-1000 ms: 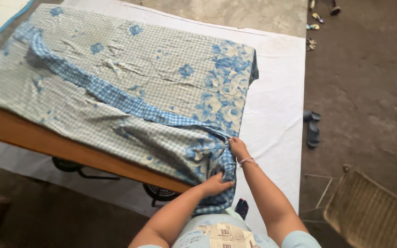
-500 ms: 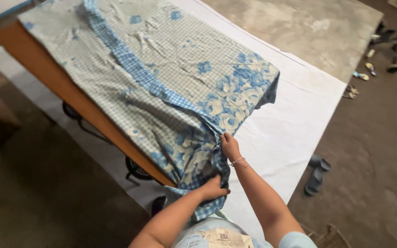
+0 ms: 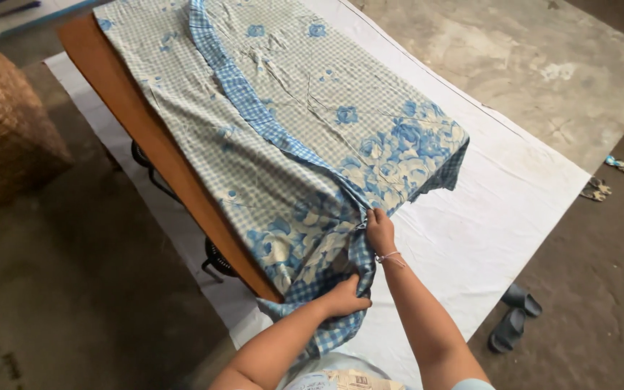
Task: The person folds a blue and white checkered tablecloth with floral patterns on a wooden table. They smooth the fabric, fold it in half multiple times, and adjust the edges to create a neat stack.
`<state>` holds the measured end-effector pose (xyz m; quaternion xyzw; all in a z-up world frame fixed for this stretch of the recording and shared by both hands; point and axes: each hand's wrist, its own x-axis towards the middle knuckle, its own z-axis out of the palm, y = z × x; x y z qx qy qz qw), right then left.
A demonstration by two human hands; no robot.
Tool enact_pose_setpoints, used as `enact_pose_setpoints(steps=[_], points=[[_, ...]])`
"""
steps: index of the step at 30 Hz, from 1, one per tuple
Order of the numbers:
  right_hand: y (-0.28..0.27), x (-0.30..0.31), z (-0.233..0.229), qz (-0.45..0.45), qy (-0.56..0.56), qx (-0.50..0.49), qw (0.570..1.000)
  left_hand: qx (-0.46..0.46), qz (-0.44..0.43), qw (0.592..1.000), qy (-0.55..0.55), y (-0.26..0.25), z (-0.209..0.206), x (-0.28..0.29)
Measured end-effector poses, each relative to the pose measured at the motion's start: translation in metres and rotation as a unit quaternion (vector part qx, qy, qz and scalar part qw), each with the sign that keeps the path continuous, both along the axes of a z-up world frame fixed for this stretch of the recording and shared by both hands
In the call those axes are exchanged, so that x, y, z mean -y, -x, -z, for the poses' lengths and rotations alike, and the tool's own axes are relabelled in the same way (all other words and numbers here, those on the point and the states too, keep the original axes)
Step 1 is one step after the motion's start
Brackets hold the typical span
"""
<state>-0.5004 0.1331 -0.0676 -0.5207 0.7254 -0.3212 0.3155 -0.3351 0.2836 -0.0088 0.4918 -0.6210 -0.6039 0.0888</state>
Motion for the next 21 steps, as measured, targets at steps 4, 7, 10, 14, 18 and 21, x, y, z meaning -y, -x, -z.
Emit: enact_pose_setpoints(steps=[4,7,10,14,18,21], points=[[0.019,0.022,0.018,-0.004,0.023,-0.018,1.000,0.015,0.008,0.999,-0.030,0.014,-0.006,0.013],[0.029,0.032,0.027,0.000,0.051,-0.038,0.998,0.019,0.017,0.998,-0.057,0.023,-0.010,0.026],[0.044,0.059,0.046,0.020,0.068,-0.053,0.996,-0.047,-0.020,0.997,-0.064,0.031,-0.010,0.048],[0.067,0.083,0.055,0.050,0.047,-0.049,0.996,-0.179,-0.106,0.968,-0.142,0.049,0.005,0.063],[0.080,0.115,0.073,-0.003,-0.038,-0.103,0.994,-0.066,-0.026,0.993,-0.092,0.035,-0.009,0.092],[0.070,0.125,0.064,-0.043,-0.097,-0.138,0.985,-0.022,0.013,0.997,-0.074,0.031,-0.002,0.101]])
